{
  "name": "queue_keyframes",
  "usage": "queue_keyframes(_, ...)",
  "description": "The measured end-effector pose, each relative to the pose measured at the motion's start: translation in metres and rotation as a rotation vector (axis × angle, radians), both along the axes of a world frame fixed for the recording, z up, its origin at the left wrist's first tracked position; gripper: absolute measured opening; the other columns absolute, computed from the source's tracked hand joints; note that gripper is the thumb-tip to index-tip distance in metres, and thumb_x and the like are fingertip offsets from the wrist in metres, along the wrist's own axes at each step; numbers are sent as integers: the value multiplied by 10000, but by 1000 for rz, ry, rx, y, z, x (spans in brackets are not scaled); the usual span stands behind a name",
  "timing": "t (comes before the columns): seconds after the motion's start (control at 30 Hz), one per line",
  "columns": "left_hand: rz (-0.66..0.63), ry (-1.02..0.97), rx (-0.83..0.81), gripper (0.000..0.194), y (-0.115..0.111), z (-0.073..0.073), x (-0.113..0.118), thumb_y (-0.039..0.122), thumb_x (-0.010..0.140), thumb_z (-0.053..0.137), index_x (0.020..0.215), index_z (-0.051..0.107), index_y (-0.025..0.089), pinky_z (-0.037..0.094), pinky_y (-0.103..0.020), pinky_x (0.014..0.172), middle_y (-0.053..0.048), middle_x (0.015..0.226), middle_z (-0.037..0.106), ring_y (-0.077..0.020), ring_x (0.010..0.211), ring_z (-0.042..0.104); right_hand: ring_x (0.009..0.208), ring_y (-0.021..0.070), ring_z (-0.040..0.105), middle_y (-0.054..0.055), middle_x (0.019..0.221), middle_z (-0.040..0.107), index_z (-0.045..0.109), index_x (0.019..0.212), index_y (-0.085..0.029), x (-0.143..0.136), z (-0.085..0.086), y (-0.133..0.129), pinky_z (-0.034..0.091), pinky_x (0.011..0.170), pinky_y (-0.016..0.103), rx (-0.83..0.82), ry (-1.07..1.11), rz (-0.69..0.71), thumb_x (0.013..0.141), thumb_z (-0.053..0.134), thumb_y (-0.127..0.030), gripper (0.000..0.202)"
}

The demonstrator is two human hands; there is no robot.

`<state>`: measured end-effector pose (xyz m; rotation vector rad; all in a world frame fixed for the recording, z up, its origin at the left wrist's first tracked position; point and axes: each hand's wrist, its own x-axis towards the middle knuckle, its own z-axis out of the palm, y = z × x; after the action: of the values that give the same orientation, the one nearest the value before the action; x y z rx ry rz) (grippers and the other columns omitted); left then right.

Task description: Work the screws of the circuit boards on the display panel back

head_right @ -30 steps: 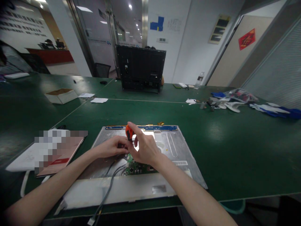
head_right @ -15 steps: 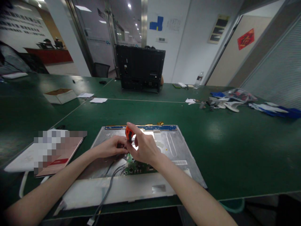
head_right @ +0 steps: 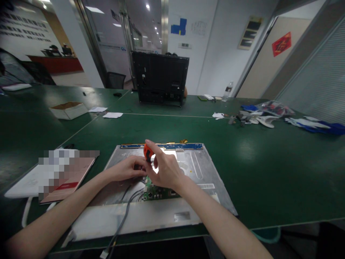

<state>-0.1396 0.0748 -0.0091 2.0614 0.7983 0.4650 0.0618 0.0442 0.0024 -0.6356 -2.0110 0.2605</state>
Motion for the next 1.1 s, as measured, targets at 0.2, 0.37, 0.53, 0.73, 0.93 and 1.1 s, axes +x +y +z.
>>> queue_keyframes(0.2,-8,-7,14,61,0,-1,0,171,791,648,806,706,157,445,-272,693,-31,804,653,-157,745,583,507,112,530,-17,776,577,149,1474,-270,0,-1,1,399,413,244,-8,-3,-11,823,551,-126,778)
queue_keyframes(0.37,-8,-1,-1,79,-1,2,0,187,805,642,819,714,159,438,-264,683,-27,808,648,-154,746,576,505,107,530,-13,788,592,163,1470,-266,-1,-1,1,392,406,236,-6,2,-6,823,550,-120,768)
queue_keyframes(0.53,-2,-20,4,54,0,0,0,167,781,655,790,707,156,437,-258,673,-23,792,644,-151,735,571,493,108,524,-17,766,584,159,1471,-267,-1,-1,0,394,403,242,-1,8,-13,840,549,-136,754)
queue_keyframes(0.73,5,-42,0,51,1,-3,0,167,778,659,780,710,161,442,-254,671,-20,793,648,-148,731,577,489,105,522,-25,754,571,170,1470,-274,-2,-2,2,404,406,245,4,7,-31,856,568,-170,739)
queue_keyframes(0.93,13,-37,4,46,0,-1,0,167,774,664,782,709,159,443,-254,669,-22,801,650,-150,732,578,523,108,550,8,837,609,149,1483,-266,-1,-1,1,409,406,242,1,-1,-6,848,557,-154,763)
queue_keyframes(1.1,9,-23,-5,73,-1,1,0,178,786,656,813,719,152,447,-266,681,-33,806,660,-160,745,585,539,115,560,20,853,623,144,1487,-255,0,-1,1,420,412,245,-15,-7,5,828,541,-127,780)
